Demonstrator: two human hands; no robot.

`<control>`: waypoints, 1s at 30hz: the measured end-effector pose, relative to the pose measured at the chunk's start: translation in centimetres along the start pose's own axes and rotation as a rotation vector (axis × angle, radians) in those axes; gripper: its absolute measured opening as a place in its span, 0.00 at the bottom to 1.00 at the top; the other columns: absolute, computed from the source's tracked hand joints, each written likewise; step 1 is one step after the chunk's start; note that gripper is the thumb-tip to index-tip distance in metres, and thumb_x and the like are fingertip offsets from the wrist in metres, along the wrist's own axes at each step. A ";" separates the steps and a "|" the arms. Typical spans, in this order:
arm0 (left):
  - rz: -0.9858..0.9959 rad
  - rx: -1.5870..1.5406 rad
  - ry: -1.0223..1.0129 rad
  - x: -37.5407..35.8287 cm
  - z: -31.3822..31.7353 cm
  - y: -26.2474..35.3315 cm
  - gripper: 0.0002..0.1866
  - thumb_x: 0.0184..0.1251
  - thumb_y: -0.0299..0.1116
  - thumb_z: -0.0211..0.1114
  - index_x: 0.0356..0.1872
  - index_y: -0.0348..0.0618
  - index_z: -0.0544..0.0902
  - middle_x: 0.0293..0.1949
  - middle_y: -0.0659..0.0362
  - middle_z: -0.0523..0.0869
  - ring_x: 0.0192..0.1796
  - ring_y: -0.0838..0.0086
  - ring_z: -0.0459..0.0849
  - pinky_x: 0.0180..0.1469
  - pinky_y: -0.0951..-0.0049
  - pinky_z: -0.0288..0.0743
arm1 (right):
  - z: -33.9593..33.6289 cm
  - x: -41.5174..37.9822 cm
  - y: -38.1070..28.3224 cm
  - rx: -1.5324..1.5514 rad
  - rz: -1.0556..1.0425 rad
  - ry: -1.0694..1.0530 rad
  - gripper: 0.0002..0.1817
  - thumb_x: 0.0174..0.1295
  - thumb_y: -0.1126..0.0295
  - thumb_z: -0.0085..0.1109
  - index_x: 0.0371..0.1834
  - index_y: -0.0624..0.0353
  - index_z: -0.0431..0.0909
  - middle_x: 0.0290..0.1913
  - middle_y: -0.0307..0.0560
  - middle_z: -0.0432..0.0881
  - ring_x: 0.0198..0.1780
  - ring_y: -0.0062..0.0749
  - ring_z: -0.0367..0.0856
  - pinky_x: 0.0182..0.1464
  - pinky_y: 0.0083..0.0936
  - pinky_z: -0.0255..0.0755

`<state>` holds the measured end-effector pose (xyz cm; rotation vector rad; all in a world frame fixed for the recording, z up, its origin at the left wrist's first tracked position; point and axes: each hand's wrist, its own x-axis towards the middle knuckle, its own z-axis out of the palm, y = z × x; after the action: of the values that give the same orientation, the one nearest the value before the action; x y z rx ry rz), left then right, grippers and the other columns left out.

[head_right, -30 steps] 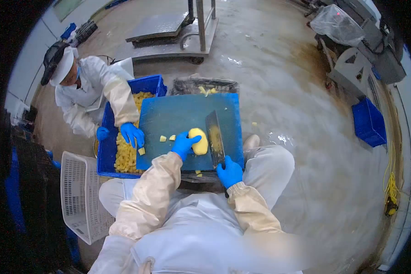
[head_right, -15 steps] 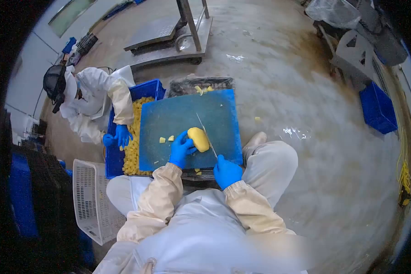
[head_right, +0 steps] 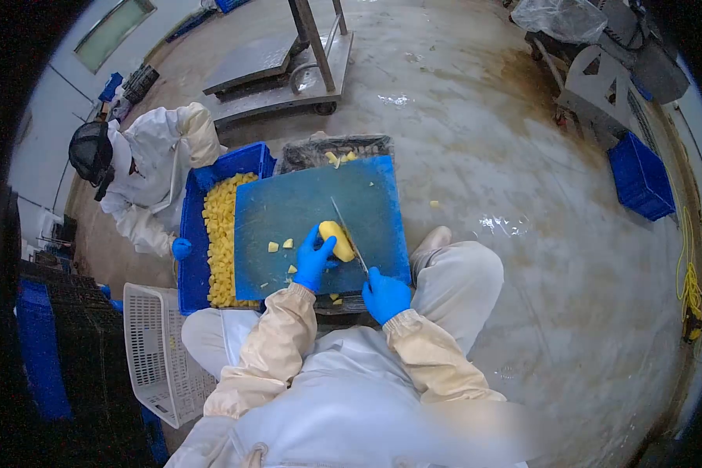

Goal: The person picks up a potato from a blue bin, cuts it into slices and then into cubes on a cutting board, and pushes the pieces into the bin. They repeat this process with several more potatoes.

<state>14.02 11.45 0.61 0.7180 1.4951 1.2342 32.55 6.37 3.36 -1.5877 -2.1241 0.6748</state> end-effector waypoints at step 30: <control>0.152 0.213 0.074 2.4 -4.1 -4.7 0.32 0.49 0.32 0.71 0.55 0.30 0.69 0.45 0.49 0.80 0.44 0.67 0.81 0.45 0.69 0.76 | -1.4 -0.4 -4.3 -0.124 -0.080 -0.122 0.06 0.55 0.68 0.50 0.30 0.57 0.68 0.21 0.51 0.77 0.21 0.46 0.77 0.22 0.41 0.69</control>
<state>10.14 10.83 -4.83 0.9500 1.6755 1.2368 30.20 5.21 7.04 -1.5510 -2.3461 0.6393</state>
